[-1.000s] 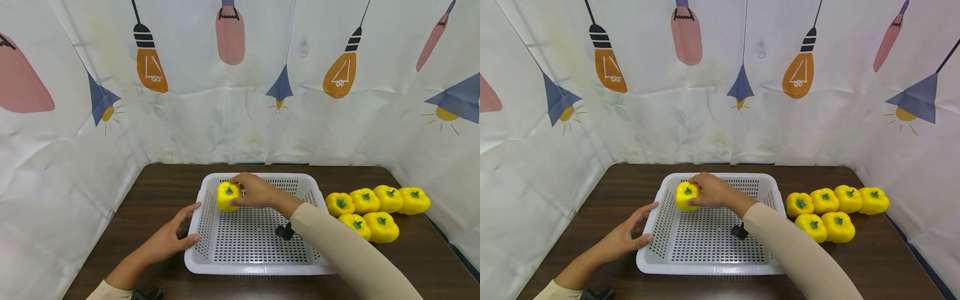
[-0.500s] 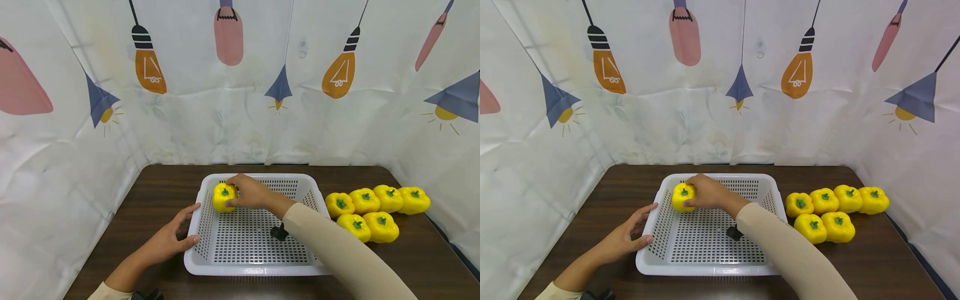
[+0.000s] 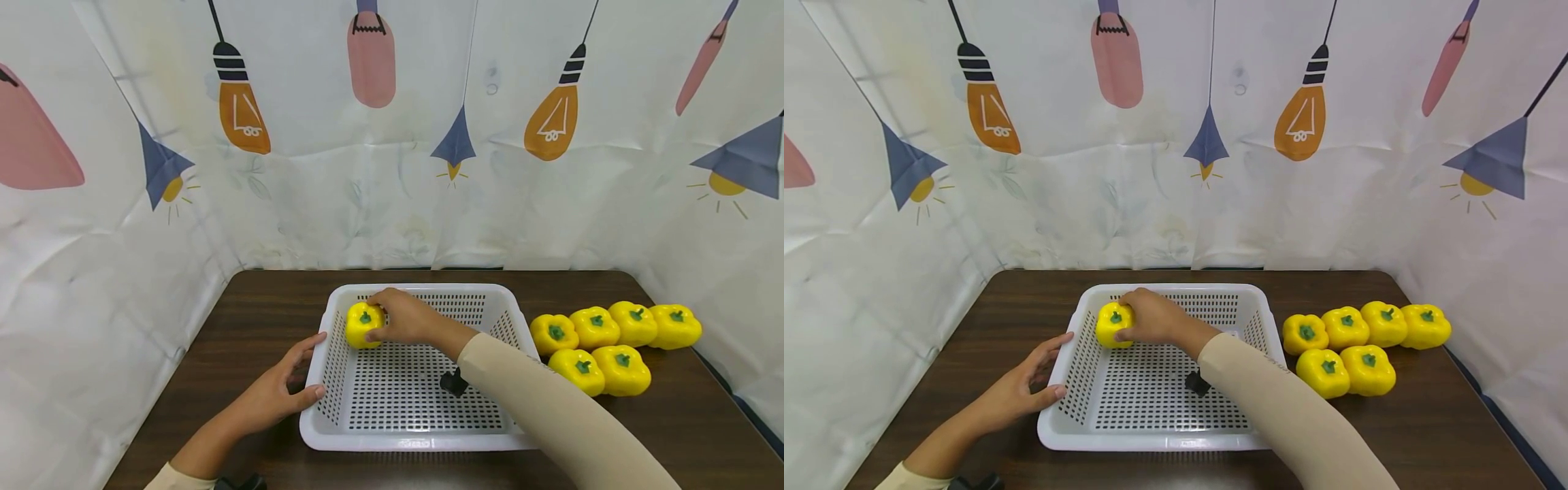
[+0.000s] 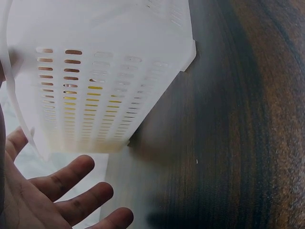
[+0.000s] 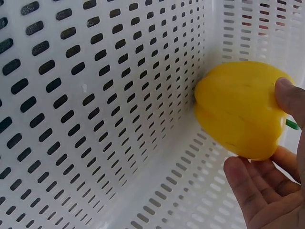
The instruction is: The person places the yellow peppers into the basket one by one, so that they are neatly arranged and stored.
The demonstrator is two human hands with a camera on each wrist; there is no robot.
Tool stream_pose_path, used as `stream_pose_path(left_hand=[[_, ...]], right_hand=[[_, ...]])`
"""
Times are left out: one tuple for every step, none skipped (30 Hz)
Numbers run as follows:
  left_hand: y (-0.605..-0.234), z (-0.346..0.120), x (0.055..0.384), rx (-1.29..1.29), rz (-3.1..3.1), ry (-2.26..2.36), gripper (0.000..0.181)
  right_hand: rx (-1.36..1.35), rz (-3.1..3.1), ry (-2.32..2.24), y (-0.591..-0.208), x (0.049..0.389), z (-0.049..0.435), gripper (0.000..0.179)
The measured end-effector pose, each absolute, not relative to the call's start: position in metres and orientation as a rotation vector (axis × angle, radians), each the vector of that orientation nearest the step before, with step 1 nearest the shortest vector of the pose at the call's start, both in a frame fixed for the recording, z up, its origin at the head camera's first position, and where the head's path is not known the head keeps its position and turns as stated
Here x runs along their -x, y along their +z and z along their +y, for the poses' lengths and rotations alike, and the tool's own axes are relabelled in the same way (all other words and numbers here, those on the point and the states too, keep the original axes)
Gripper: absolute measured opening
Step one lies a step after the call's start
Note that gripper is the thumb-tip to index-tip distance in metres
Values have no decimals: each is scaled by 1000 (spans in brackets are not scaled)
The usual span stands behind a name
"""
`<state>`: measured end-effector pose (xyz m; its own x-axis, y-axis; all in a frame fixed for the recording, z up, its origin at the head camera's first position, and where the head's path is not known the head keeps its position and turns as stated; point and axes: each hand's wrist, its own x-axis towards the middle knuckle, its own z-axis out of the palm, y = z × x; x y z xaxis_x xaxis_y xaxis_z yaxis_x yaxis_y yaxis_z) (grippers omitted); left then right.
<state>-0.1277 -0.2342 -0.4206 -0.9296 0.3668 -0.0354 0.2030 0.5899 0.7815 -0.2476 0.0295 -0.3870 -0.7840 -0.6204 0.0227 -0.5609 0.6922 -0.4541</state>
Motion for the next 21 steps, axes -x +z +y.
stream_pose_path(left_hand=[[-421, -234, 128, -478, 2625, 1254, 76], [-421, -234, 128, -481, 2626, 1254, 76], [-421, -234, 128, -483, 2627, 1254, 76], [-421, -234, 128, -486, 2628, 1254, 76], [-421, -234, 128, -489, 2628, 1255, 76], [-421, -235, 128, -489, 2627, 1256, 76], [-421, -235, 128, -490, 2625, 1258, 76], [-421, -235, 128, -490, 2624, 1259, 76], [-421, -235, 128, -488, 2623, 1260, 76], [-421, -234, 128, -485, 2622, 1260, 76], [-421, -234, 128, -482, 2621, 1260, 76], [-420, -234, 128, -478, 2620, 1260, 76], [-420, -234, 128, -476, 2620, 1259, 76], [-420, -234, 128, -474, 2619, 1259, 76], [-420, -234, 128, -473, 2619, 1258, 76], [-420, -234, 128, -473, 2618, 1258, 76], [-419, -234, 128, -474, 2618, 1260, 76], [-419, -234, 128, -476, 2619, 1259, 76], [-419, -234, 128, -480, 2620, 1260, 76], [-419, -234, 128, -485, 2621, 1262, 76], [-419, -234, 128, -489, 2623, 1263, 76]], right_hand=[[974, 2766, -676, -387, 248, 29, 67], [976, 2769, -672, -387, 248, 29, 67], [977, 2772, -667, -388, 248, 29, 68], [977, 2776, -658, -388, 248, 29, 68], [977, 2779, -652, -388, 247, 29, 68], [976, 2783, -643, -388, 247, 28, 68], [974, 2786, -634, -388, 247, 28, 69], [971, 2792, -622, -388, 247, 28, 69], [969, 2793, -617, -388, 247, 28, 70], [968, 2793, -617, -387, 247, 28, 70], [967, 2792, -618, -387, 246, 29, 71], [964, 2794, -617, -386, 246, 29, 72], [962, 2797, -615, -386, 246, 31, 72], [961, 2803, -611, -384, 245, 32, 72], [960, 2806, -613, -383, 245, 34, 73], [958, 2808, -617, -380, 245, 37, 72], [958, 2807, -620, -378, 244, 40, 72], [960, 2803, -625, -375, 244, 43, 71], [969, 2798, -628, -371, 243, 47, 70], [977, 2792, -637, -367, 242, 51, 68], [983, 2780, -651, -363, 242, 55, 66]])
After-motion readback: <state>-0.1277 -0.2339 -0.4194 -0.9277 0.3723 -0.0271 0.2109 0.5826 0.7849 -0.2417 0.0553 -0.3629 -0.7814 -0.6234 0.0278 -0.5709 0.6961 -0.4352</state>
